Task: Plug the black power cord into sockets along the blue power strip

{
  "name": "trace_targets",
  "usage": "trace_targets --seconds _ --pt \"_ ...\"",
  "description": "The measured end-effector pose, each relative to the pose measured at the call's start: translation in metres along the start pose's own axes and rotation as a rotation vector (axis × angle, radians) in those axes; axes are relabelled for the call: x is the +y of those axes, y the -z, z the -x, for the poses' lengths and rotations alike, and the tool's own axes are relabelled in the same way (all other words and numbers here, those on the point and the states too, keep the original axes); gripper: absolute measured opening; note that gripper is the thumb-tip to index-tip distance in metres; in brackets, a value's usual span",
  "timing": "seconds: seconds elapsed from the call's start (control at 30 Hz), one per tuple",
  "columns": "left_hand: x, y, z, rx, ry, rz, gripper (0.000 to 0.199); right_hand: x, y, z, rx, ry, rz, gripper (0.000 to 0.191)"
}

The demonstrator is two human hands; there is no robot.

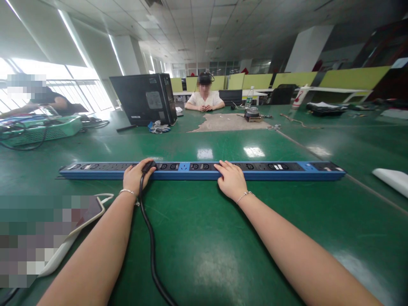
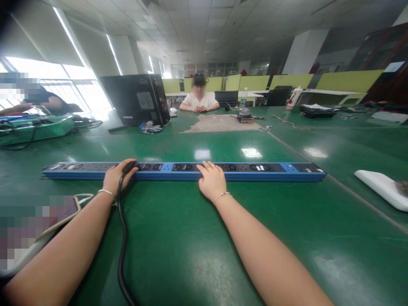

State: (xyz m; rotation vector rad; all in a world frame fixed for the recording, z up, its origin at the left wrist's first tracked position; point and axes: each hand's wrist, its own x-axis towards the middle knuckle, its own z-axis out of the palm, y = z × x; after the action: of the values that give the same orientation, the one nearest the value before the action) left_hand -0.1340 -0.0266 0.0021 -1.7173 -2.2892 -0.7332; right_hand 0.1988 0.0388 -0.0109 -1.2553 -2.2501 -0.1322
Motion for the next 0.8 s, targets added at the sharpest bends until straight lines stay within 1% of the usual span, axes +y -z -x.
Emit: trace_targets --seconds 0.13,0.37,0.6,0.8 --pt "0.003 -0.001 0.000 0.002 0.050 0.005 0.040 0.001 0.000 0.001 0.001 0.001 -0.003 0.047" --pt "0.009 0.001 -0.002 -0.034 0.109 0.023 0.039 0.001 0.001 0.001 -0.016 -0.002 -0.002 0.051" --pt "0.010 -0.004 0.000 0.004 0.130 0.032 0.038 0.001 -0.001 0.001 -0.014 0.001 0.009 0.050" --pt "0.006 -0.011 0.001 0.034 0.136 0.084 0.036 0.002 0.000 0.001 -0.012 0.014 -0.004 0.050"
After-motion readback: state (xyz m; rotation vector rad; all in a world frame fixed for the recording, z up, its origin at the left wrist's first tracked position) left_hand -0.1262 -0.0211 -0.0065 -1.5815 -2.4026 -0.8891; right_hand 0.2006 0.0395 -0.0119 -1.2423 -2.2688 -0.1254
